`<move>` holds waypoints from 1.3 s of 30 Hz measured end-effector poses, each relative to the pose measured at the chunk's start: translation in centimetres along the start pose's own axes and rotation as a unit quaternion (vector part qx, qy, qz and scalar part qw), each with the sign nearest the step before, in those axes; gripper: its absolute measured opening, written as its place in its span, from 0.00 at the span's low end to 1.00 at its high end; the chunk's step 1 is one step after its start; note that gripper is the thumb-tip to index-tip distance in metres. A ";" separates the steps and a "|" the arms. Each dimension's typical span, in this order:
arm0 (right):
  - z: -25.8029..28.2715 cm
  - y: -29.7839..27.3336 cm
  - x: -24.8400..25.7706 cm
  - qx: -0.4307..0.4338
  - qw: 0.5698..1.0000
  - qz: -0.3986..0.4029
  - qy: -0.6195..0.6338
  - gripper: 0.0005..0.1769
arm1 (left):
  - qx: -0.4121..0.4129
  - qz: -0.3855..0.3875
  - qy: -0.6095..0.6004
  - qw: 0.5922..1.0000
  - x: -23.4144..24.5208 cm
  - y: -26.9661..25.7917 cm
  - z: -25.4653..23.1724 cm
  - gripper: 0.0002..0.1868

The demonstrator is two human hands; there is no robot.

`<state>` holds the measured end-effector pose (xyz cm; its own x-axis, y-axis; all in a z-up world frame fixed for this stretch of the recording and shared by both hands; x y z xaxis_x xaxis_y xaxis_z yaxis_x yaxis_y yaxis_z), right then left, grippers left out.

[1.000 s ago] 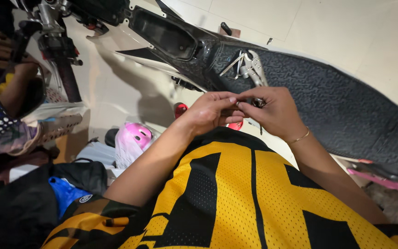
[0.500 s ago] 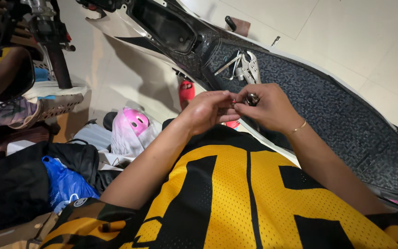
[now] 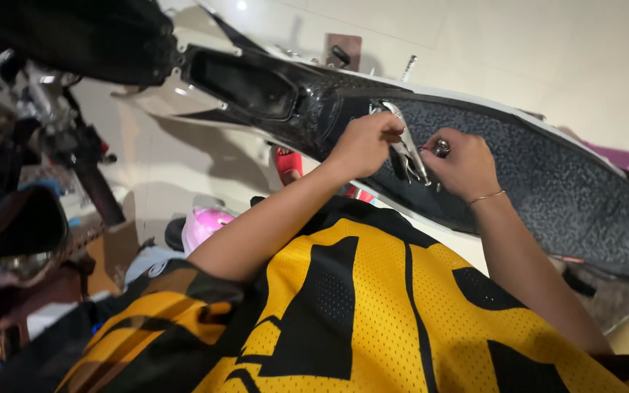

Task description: The person works on a motorcycle's under-seat compartment, handling small parts and tools. They retrieve a tool kit, open it, and use pliers and a screwdriver to adjust components inside the compartment. The person also places a black pouch into the compartment and continues manipulating parts near the handlebars.

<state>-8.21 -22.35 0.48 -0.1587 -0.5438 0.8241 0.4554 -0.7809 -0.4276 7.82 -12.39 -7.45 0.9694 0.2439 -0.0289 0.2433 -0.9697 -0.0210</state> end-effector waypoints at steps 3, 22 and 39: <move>-1.8 0.4 -0.4 -0.013 0.999 -0.030 0.025 0.11 | -0.059 0.060 0.151 0.985 -1.3 2.3 -0.7 0.15; -6.9 -1.5 -1.8 0.068 0.990 -0.116 -0.032 0.08 | -0.326 0.210 0.441 0.809 -9.8 1.9 4.2 0.20; -8.4 0.7 -1.3 0.099 0.995 0.022 -0.016 0.17 | -0.251 -0.012 0.351 0.902 -7.6 -6.1 -3.1 0.26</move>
<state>-15.02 -24.75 -3.98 -0.1070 -0.5638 0.8189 0.6262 -0.6780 -0.3849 -0.92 -8.41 -3.96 0.7027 0.3677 0.6091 0.0792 -0.8912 0.4465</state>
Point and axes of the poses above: each hand's wrist, its own y-axis towards the middle knuckle, its own x-axis out of the back of the hand, z = x × y, the point moved 4 cm from there along y, towards the middle knuckle, and after that the axes turned 10 degrees about -x, right-handed, at the moved point
